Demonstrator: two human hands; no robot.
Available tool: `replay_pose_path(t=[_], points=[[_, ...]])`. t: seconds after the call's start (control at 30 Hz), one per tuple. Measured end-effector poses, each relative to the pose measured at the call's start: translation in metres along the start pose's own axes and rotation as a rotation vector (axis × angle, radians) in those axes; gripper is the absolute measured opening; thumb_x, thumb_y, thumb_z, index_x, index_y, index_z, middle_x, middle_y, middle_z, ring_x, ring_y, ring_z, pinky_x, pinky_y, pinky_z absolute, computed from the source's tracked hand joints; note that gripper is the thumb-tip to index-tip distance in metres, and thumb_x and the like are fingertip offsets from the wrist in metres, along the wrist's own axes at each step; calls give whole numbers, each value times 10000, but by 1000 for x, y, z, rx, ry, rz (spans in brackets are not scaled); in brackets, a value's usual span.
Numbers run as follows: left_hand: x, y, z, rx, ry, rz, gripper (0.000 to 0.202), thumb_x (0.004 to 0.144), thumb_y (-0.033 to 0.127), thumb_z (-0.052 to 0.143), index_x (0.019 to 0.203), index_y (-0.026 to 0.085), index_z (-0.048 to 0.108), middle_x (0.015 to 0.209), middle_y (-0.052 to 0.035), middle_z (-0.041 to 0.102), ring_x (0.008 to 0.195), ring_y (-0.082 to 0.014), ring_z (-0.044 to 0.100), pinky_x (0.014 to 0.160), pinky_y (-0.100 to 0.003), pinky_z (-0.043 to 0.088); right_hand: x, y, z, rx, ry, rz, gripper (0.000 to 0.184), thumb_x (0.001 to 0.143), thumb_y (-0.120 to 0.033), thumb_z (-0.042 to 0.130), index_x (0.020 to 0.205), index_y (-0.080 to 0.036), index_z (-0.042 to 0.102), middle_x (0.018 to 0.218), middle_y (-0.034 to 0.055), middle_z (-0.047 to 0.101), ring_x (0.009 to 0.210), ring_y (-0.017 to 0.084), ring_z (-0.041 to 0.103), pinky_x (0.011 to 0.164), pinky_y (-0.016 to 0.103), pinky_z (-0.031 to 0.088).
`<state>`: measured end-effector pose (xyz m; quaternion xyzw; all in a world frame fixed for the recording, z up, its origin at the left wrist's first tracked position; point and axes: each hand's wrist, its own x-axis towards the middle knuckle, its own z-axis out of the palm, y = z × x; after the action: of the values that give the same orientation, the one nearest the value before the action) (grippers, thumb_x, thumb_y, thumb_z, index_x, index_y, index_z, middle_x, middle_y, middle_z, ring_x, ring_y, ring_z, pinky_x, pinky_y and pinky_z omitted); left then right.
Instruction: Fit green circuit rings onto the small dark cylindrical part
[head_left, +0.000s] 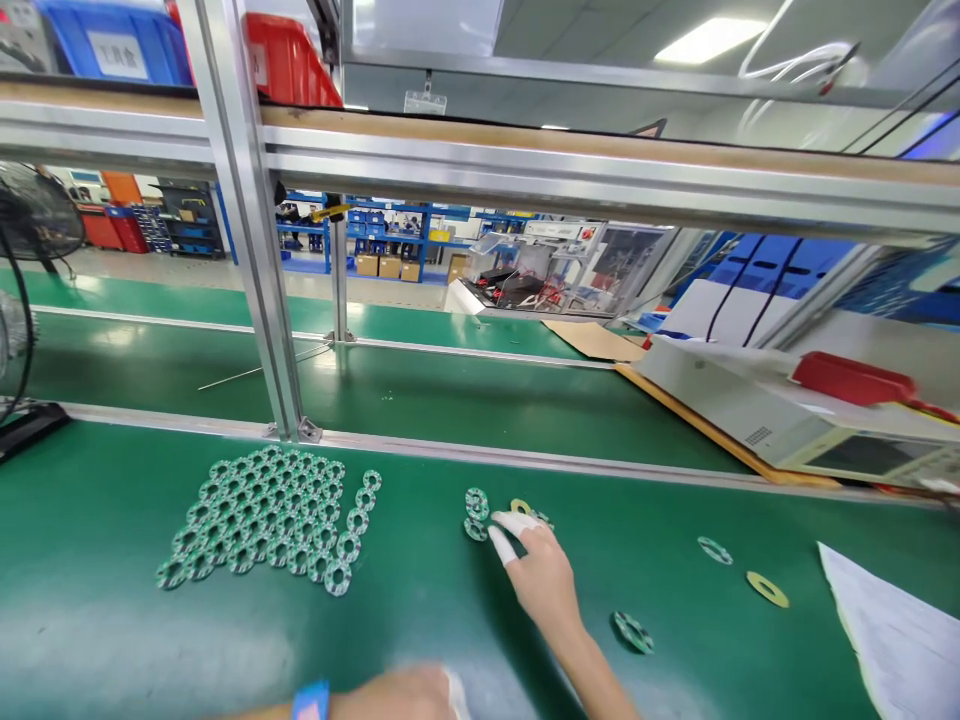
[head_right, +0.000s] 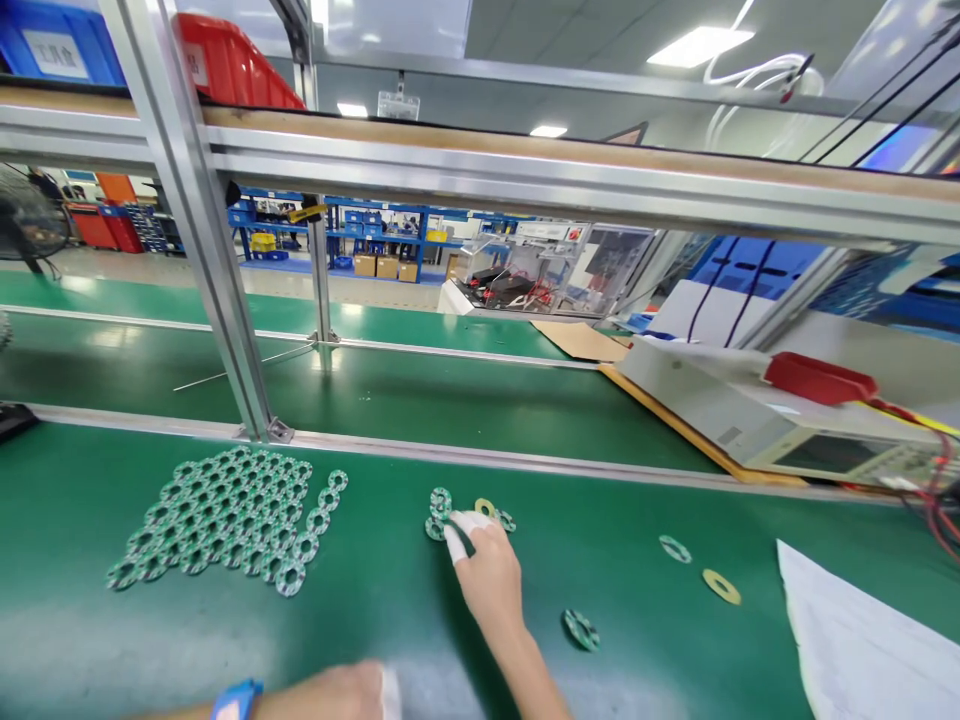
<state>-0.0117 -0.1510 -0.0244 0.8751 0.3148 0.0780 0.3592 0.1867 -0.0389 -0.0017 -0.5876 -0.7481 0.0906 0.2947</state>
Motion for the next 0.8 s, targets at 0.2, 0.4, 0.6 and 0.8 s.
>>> replay_pose_path(t=[0.2,0.4,0.6,0.8], points=[[5,-13,-69,-146,360,-210,673,640,90,629,1276,202,443,1182,-94,521,1070,-233,490,943,-330,387,-13,-25,2,111,-245,-105,236,724,-198,549,887,-220,719,755,36,666,678,192,597,647,289,482],[19,-33,-60,-232,488,-274,891,610,119,708,1392,165,284,1263,-139,456,1164,-271,432,1036,-415,314,-23,-37,2,173,-365,-134,452,653,-117,653,1098,-180,612,801,28,618,647,168,552,623,284,486],[22,-33,-61,-161,523,-232,660,681,161,681,1291,190,432,1064,-69,574,964,-226,516,892,-362,411,-26,-44,4,280,-276,-373,689,676,-164,727,1306,-232,458,1233,119,504,1054,253,523,814,353,512],[20,-30,-69,-36,429,-271,678,707,172,676,1325,224,403,1068,-64,568,985,-223,495,886,-345,395,-18,-54,3,237,-113,-695,198,877,-146,526,989,-238,661,876,48,667,781,179,579,645,277,513]])
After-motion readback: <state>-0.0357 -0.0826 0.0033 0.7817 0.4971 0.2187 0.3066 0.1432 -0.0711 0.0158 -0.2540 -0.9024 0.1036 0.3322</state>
